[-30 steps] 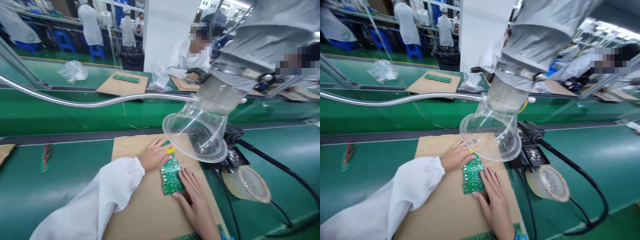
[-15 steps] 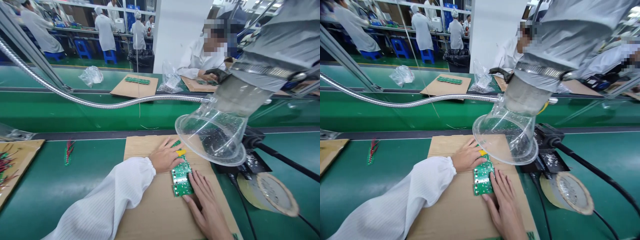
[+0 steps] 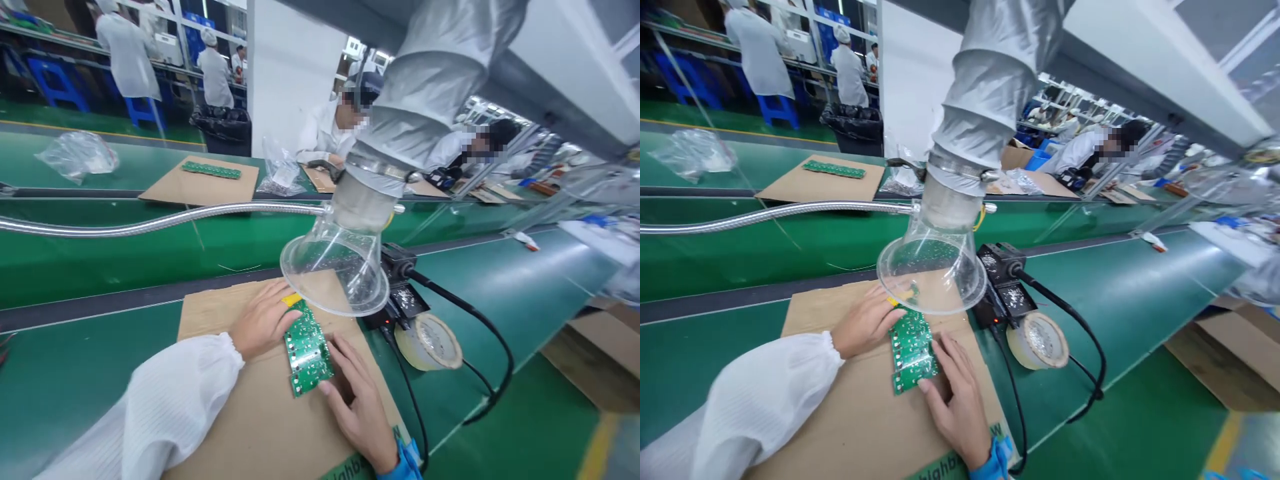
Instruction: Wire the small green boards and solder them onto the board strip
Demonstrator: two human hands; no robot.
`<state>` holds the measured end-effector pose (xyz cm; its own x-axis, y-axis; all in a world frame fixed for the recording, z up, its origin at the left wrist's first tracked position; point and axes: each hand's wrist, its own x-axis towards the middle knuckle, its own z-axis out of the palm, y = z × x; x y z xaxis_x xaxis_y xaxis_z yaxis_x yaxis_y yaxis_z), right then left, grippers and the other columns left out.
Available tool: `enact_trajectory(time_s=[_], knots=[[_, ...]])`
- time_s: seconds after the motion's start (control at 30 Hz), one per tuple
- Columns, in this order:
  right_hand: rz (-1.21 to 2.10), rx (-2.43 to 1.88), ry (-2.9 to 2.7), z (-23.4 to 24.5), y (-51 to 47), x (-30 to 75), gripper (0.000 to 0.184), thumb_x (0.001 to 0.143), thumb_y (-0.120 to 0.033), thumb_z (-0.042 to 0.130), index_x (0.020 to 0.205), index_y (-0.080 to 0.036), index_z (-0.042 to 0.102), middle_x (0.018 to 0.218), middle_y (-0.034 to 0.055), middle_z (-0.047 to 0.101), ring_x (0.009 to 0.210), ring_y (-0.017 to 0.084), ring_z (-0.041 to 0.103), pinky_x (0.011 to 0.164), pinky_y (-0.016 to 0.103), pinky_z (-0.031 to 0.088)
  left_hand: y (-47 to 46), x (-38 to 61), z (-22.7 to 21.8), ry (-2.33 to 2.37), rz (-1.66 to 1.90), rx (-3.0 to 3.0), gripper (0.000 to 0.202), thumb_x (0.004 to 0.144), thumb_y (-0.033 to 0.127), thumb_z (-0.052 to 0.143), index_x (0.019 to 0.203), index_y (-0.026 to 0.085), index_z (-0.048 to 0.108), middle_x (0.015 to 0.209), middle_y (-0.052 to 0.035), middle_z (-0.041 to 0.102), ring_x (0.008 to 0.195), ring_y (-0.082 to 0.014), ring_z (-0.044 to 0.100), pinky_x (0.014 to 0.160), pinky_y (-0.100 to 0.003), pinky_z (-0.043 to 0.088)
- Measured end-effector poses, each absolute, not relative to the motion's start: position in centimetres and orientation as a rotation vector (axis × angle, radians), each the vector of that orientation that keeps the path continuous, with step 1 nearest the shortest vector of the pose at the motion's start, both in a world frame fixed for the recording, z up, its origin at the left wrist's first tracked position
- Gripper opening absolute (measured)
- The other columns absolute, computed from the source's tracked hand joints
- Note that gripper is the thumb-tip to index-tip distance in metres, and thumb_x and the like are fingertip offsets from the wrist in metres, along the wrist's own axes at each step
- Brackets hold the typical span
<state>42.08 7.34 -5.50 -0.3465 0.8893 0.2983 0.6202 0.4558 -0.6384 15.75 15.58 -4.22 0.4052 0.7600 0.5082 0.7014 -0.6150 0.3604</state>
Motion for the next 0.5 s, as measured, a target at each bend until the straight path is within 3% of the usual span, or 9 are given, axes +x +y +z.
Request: enact_trajectory(time_s=[0.1, 0.2, 0.3, 0.4, 0.5], knots=[[0.612, -1.289, -1.962, -5.0, 7.5, 41.9, 0.044, 0.098, -0.033, 0.064, 0.142, -0.028, 0.063, 0.148, 0.0101, 0.06, 0.137, 0.031, 0.058, 0.111, 0.048, 0.052, 15.9, 13.2, -3.0, 1.317, 0.87, 2.713, 0.034, 0.105, 0.034, 0.045, 0.123, 0.021, 0.07, 0.148, -0.0082, 0.06, 0.147, -0.0253, 0.045, 0.125, -0.055, 0.033], [0.629, -1.317, -1.77, -4.6, 7.5, 41.9, 0.028, 0.099, -0.034, 0.061, 0.122, -0.027, 0.075, 0.132, 0.0101, 0.072, 0.124, 0.029, 0.067, 0.105, 0.046, 0.056, 16.8, 9.3, -2.2, 1.298, 0.633, 2.868, 0.041, 0.102, 0.018, 0.035, 0.126, 0.017, 0.068, 0.148, -0.0113, 0.059, 0.149, -0.0258, 0.042, 0.126, -0.057, 0.031], [0.661, -1.355, -1.537, -4.5, 7.2, 42.3, 0.028, 0.101, -0.04, 0.057, 0.104, -0.024, 0.079, 0.111, 0.0102, 0.079, 0.107, 0.028, 0.074, 0.095, 0.043, 0.06, 17.7, 5.4, -2.3, 1.366, 0.703, 2.887, 0.041, 0.101, 0.023, 0.033, 0.116, 0.016, 0.07, 0.139, -0.0128, 0.065, 0.148, -0.0288, 0.043, 0.124, -0.062, 0.031], [0.7, -1.448, -1.267, -4.3, 6.9, 43.2, 0.035, 0.098, -0.05, 0.06, 0.096, -0.02, 0.079, 0.094, 0.0095, 0.08, 0.093, 0.027, 0.075, 0.087, 0.04, 0.061, 17.7, 3.1, -3.0, 1.478, 0.893, 2.739, 0.046, 0.102, 0.028, 0.023, 0.1, 0.022, 0.069, 0.115, -0.0033, 0.073, 0.141, -0.0249, 0.05, 0.124, -0.062, 0.029], [0.75, -1.434, -0.961, -2.7, 7.5, 44.6, 0.04, 0.094, -0.054, 0.064, 0.109, -0.019, 0.075, 0.08, 0.0043, 0.076, 0.081, 0.022, 0.073, 0.082, 0.036, 0.06, 17.1, 2.5, -3.0, 1.607, 0.909, 2.596, 0.052, 0.104, 0.029, 0.017, 0.076, 0.023, 0.06, 0.074, -0.0001, 0.064, 0.106, -0.0199, 0.065, 0.124, -0.058, 0.029]])
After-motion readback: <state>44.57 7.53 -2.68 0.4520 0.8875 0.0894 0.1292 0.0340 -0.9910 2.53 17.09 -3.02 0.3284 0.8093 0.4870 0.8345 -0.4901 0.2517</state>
